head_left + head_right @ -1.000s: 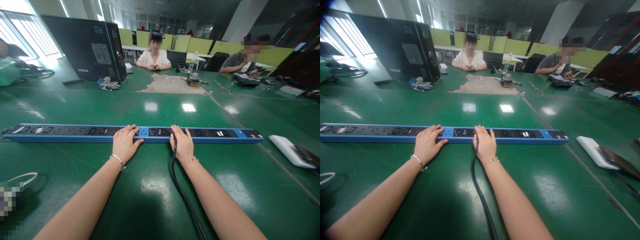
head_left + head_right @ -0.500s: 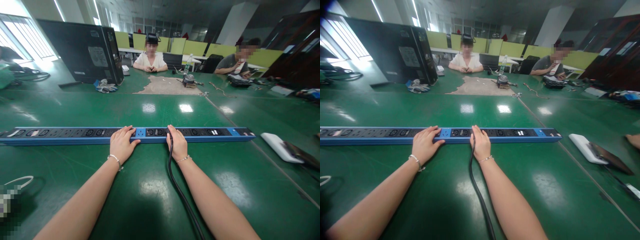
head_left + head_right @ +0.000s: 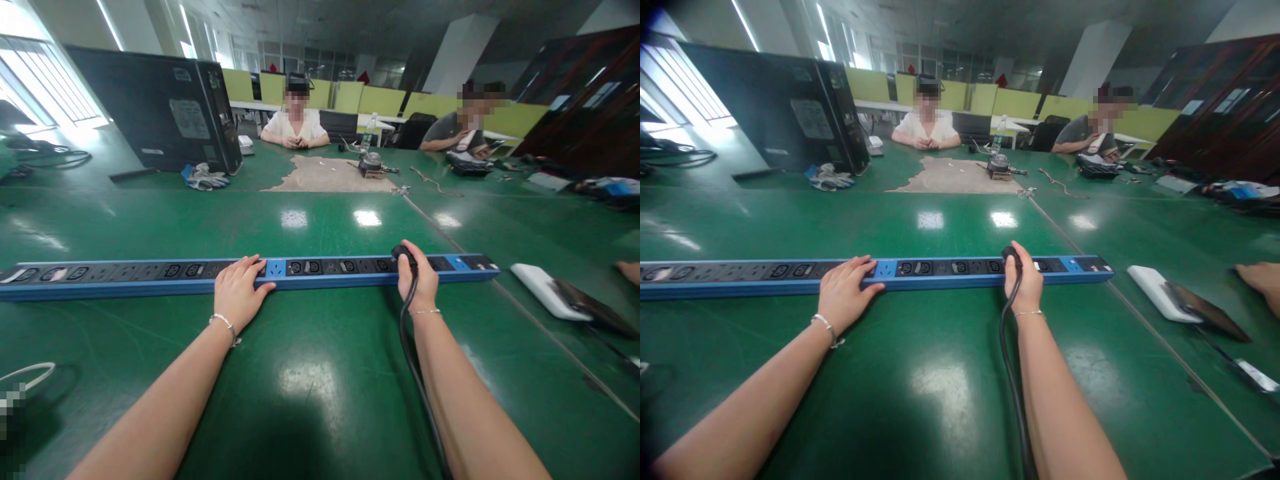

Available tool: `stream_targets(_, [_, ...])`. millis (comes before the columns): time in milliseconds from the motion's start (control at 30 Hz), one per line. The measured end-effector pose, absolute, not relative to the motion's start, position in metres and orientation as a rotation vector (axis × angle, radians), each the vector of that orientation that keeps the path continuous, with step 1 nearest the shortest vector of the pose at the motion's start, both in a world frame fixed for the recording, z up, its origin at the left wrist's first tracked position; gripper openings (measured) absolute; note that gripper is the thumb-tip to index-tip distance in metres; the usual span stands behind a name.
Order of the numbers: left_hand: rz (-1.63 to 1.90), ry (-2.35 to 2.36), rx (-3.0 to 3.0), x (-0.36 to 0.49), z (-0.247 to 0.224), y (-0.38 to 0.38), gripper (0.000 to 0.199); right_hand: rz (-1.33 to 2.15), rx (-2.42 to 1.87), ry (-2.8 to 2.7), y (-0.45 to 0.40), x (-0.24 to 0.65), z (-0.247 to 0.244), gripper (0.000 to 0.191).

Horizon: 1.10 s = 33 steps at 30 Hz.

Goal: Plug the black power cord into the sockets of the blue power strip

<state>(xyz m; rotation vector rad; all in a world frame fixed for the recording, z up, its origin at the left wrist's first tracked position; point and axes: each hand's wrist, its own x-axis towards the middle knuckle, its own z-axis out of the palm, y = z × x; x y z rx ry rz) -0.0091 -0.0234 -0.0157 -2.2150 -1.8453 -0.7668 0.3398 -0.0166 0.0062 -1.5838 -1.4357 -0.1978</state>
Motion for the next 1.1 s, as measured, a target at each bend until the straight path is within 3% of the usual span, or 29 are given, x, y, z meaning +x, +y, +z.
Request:
stream_targets(200, [-0.781, -1.858, -2.218, -0.01, -0.016, -0.024, 0.044, -0.132, -1.632, -1.507, -0.019, 0.371, -0.011, 0.04])
stream_targets(800, [-0.73, -1.835, -2.213, -0.01, -0.014, -0.024, 0.045, -0.054, -1.581, -1.71, -0.024, 0.376, -0.002, 0.037])
stream_targets(1100, [-0.728, -1.856, -2.224, -0.009, -0.014, -0.024, 0.047, -0.171, -1.571, -1.768, -0.023, 0.373, -0.008, 0.033])
